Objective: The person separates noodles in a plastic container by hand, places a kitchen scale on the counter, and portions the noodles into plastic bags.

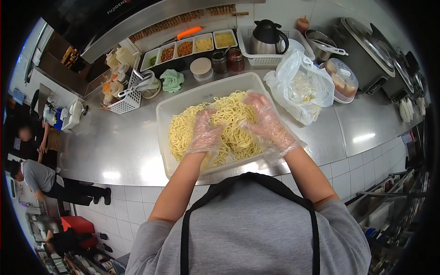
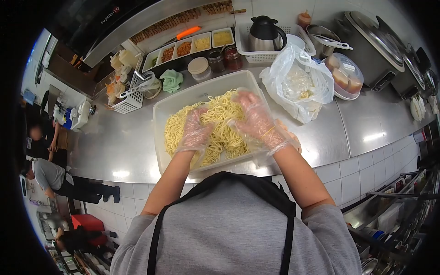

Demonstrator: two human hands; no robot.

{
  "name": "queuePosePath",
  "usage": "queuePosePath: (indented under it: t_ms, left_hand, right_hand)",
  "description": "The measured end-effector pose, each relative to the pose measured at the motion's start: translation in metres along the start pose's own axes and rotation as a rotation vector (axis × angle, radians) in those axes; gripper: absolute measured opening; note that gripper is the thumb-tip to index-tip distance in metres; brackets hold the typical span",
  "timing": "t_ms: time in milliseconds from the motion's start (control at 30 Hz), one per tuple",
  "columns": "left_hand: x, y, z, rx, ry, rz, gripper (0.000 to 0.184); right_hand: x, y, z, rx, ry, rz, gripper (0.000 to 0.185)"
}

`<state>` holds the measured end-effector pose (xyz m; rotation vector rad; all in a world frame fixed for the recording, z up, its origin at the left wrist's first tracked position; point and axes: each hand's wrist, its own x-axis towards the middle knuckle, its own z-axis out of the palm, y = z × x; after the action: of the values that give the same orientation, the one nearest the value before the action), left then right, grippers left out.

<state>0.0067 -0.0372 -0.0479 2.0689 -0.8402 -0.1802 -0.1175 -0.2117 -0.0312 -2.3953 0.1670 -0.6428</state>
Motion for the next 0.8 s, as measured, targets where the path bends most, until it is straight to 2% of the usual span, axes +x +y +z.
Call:
queuePosePath:
  t_ms: [33, 67, 133, 233, 300, 333, 400, 433, 500, 533, 600, 700, 800]
  left_hand:
    - [0.001, -0.003, 0.001, -0.001, 0.0, 0.001, 0.042]
    - [0.002, -0.006, 0.001, 0.037, 0.053, 0.073, 0.043]
    - [0.004, 0.002, -0.01, 0.082, 0.112, 0.142, 0.045]
    - [0.012, 0.004, -0.03, 0.127, 0.192, 0.021, 0.049]
    - [0.021, -0.019, -0.053, 0.542, 0.125, 0.096, 0.06]
    - [0.023, -0.023, -0.063, 0.545, 0.125, 0.091, 0.06]
    - [0.027, -0.027, -0.081, 0.511, -0.126, -0.31, 0.08]
    - [0.028, -0.035, -0.082, 0.512, -0.124, -0.314, 0.08]
    - [0.029, -0.046, -0.079, 0.454, -0.227, -0.378, 0.093]
    - [0.03, -0.045, -0.078, 0.451, -0.234, -0.384, 0.093]
    - [0.039, -0.037, -0.077, 0.463, -0.282, -0.526, 0.087]
    - [0.044, -0.054, -0.076, 0.421, -0.301, -0.508, 0.089]
    - [0.047, -0.074, -0.072, 0.141, -0.273, -0.439, 0.091]
  right_hand:
    - [-0.001, -0.003, -0.001, -0.03, -0.095, -0.012, 0.061]
    - [-0.003, -0.004, 0.001, -0.028, -0.096, -0.014, 0.061]
    - [-0.005, -0.004, 0.008, -0.256, -0.361, -0.043, 0.068]
    - [-0.005, 0.004, 0.009, -0.211, -0.362, -0.048, 0.067]
    - [-0.004, 0.005, 0.011, -0.198, -0.351, -0.02, 0.064]
    - [-0.005, 0.005, 0.013, -0.184, -0.335, 0.012, 0.061]
    - [-0.006, 0.008, 0.015, -0.172, -0.287, 0.019, 0.059]
    - [-0.006, 0.01, 0.016, -0.166, -0.239, 0.028, 0.058]
    - [-0.004, 0.014, 0.019, -0.17, -0.223, 0.005, 0.056]
    - [-0.005, 0.015, 0.019, -0.178, -0.204, -0.01, 0.054]
    - [-0.01, 0.009, 0.012, -0.157, -0.221, 0.004, 0.054]
    - [-0.003, 0.01, 0.013, -0.169, -0.232, 0.022, 0.056]
    - [-0.002, -0.004, 0.012, -0.258, -0.195, 0.048, 0.06]
